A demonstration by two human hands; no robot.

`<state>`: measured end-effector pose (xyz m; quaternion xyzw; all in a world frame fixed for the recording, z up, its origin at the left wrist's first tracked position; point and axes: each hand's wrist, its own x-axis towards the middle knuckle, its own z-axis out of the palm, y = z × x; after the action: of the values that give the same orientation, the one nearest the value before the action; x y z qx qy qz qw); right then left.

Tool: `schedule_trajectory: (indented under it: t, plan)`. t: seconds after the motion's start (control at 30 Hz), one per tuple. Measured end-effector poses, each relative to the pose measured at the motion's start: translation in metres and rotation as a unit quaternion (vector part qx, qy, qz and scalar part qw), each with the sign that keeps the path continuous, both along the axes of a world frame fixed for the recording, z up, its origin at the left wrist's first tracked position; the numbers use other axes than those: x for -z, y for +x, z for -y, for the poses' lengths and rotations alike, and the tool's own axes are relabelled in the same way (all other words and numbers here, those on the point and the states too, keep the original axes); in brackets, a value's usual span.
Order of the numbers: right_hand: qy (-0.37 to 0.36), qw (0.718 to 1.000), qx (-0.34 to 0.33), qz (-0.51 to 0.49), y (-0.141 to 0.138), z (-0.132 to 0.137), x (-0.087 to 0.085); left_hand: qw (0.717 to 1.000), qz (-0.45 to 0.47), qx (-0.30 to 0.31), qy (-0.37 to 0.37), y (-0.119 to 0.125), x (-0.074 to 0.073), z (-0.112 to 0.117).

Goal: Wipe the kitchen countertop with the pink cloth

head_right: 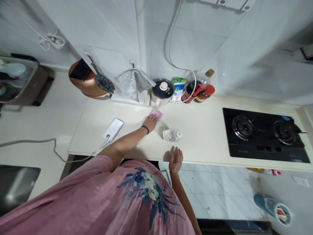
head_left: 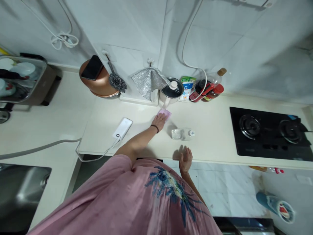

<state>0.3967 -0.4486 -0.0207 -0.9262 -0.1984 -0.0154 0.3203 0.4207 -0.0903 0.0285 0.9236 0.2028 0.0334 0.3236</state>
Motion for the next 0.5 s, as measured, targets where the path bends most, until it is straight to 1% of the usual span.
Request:
schedule_trajectory:
  t: [0.07,0.13,0.2,0.23,0.27,0.33,0.43,0.5]
  plan:
    - [-0.011,1.000,0.016,0.004,0.014,0.016,0.000,0.999,0.008,-0.031,-0.010,0.029,-0.006,-0.012]
    - [-0.018,1.000,0.024,0.000,0.028,0.026,0.000,0.999,0.012,-0.041,-0.015,0.045,-0.009,-0.018]
    - [-0.019,1.000,0.014,-0.011,0.039,0.034,0.000,0.999,0.006,-0.043,-0.015,0.045,-0.008,-0.015]
    - [-0.018,1.000,0.003,-0.018,0.043,0.036,0.000,0.999,-0.002,-0.040,-0.009,0.040,-0.006,-0.010]
    - [-0.015,1.000,-0.010,-0.024,0.046,0.039,0.000,0.999,-0.015,-0.034,0.001,0.030,-0.004,-0.002]
    - [-0.009,0.999,-0.037,-0.038,0.052,0.043,-0.001,0.998,-0.047,-0.013,0.029,0.000,0.002,0.022]
    - [0.007,0.996,-0.060,-0.070,0.062,0.044,-0.006,0.994,-0.069,0.025,0.075,-0.064,0.014,0.071]
    - [0.039,0.991,-0.075,-0.107,0.073,0.040,-0.013,0.991,-0.064,0.050,0.111,-0.110,0.023,0.104]
